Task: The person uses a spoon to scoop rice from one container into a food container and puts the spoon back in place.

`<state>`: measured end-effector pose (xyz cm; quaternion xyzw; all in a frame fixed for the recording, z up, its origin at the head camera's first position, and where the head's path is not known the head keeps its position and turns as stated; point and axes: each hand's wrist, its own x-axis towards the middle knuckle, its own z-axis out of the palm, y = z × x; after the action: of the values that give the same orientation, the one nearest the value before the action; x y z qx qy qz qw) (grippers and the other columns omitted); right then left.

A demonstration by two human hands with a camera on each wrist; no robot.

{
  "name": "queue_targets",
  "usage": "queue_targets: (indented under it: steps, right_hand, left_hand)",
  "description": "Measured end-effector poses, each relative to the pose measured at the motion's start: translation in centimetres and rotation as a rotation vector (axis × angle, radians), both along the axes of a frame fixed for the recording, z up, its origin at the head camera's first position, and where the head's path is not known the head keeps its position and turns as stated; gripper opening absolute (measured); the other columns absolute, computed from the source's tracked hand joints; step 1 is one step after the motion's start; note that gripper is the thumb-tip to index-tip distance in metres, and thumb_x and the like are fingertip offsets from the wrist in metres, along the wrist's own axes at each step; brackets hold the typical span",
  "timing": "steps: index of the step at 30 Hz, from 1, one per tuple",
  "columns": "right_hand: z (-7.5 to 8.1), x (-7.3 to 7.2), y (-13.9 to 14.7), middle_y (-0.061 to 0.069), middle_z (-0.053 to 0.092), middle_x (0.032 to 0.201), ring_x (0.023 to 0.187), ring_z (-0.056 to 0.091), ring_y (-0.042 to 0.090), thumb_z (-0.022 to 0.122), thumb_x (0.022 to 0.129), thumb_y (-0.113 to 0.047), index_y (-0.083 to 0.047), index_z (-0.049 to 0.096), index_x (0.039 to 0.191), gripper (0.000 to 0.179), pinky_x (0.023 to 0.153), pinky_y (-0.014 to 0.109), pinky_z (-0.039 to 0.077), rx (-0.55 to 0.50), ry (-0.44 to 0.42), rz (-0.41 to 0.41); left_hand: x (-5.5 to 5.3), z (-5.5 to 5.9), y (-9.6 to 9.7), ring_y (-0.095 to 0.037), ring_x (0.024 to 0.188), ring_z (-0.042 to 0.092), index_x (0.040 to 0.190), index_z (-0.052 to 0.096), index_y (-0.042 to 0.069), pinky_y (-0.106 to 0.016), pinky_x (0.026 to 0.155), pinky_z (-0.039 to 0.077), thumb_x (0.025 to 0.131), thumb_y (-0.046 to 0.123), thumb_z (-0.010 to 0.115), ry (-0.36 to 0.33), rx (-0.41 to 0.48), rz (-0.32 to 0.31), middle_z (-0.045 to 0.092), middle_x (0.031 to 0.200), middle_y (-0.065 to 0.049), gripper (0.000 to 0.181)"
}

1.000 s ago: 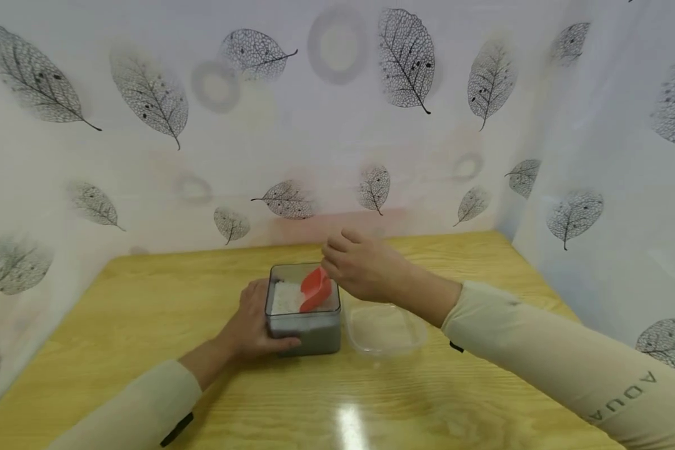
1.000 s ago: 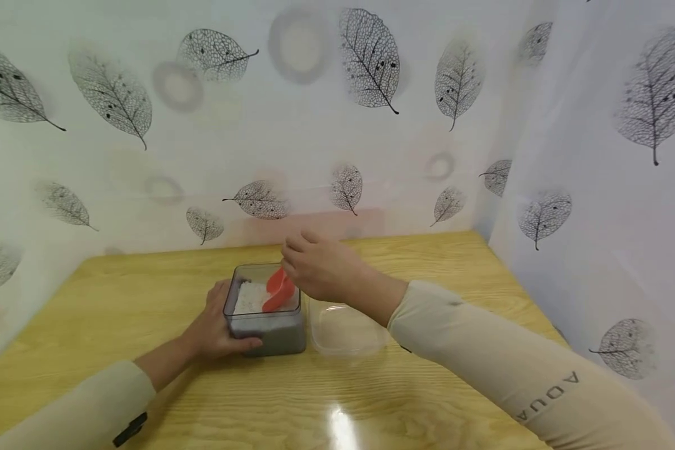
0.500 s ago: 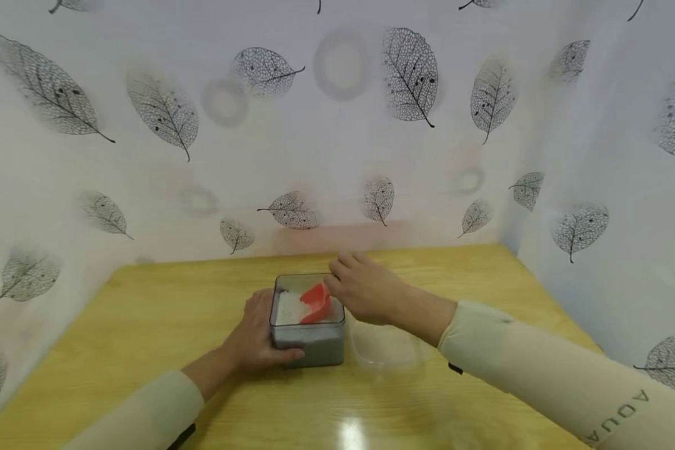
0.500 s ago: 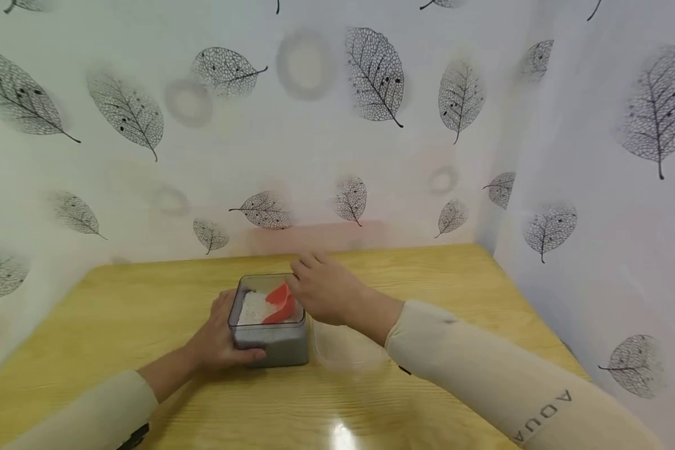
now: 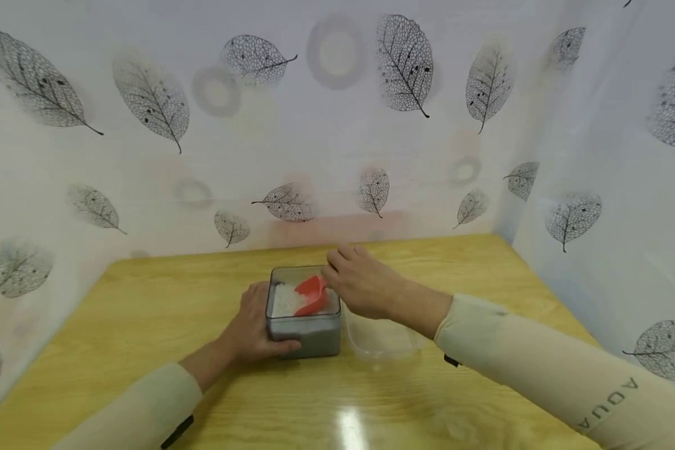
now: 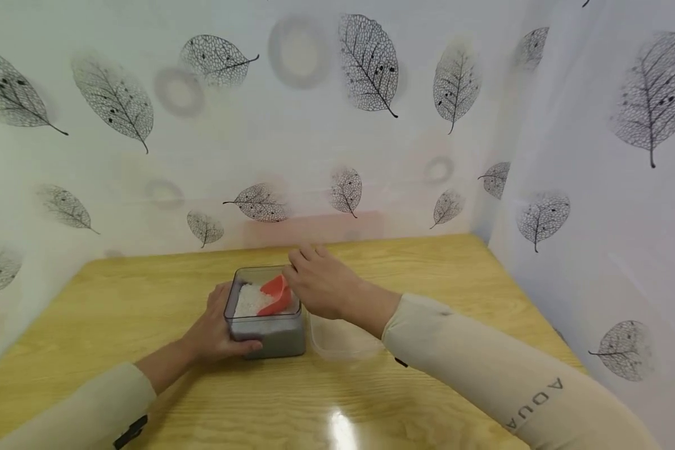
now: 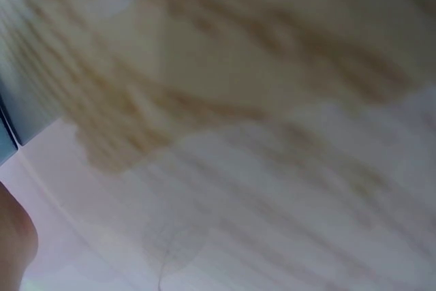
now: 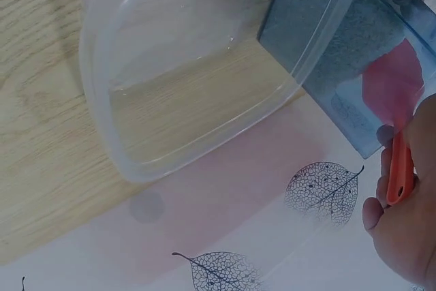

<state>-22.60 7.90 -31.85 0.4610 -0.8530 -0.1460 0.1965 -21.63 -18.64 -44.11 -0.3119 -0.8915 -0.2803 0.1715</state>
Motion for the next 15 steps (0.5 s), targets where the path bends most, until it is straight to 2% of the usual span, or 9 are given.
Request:
queue_targets:
  steps: [8,15]
  right_hand:
    - [-0.23,-0.01,0.33,0.004,0.046,0.096,0.086,0.037,0.021,0.042,0.106,-0.023,-0.01,0.056,0.101,0.02,0.073,0.031,0.034,-0.056,-0.1,-0.008]
    - [-0.57,-0.06,0.24,0.004,0.046,0.095,0.087,0.037,0.02,0.043,0.106,-0.021,-0.01,0.059,0.106,0.02,0.075,0.031,0.034,-0.113,-0.131,-0.002]
  left_hand:
    - [-0.17,-0.2,0.14,-0.029,0.124,0.037,0.141,0.034,0.005,-0.049,0.104,0.027,0.067,0.066,0.079,0.013,0.0,-0.017,0.047,0.13,-0.009,0.106]
    - [-0.15,-0.19,-0.03,-0.028,0.122,0.038,0.14,0.035,0.006,-0.049,0.102,0.029,0.067,0.067,0.079,0.015,-0.002,-0.001,0.047,0.129,-0.008,0.105]
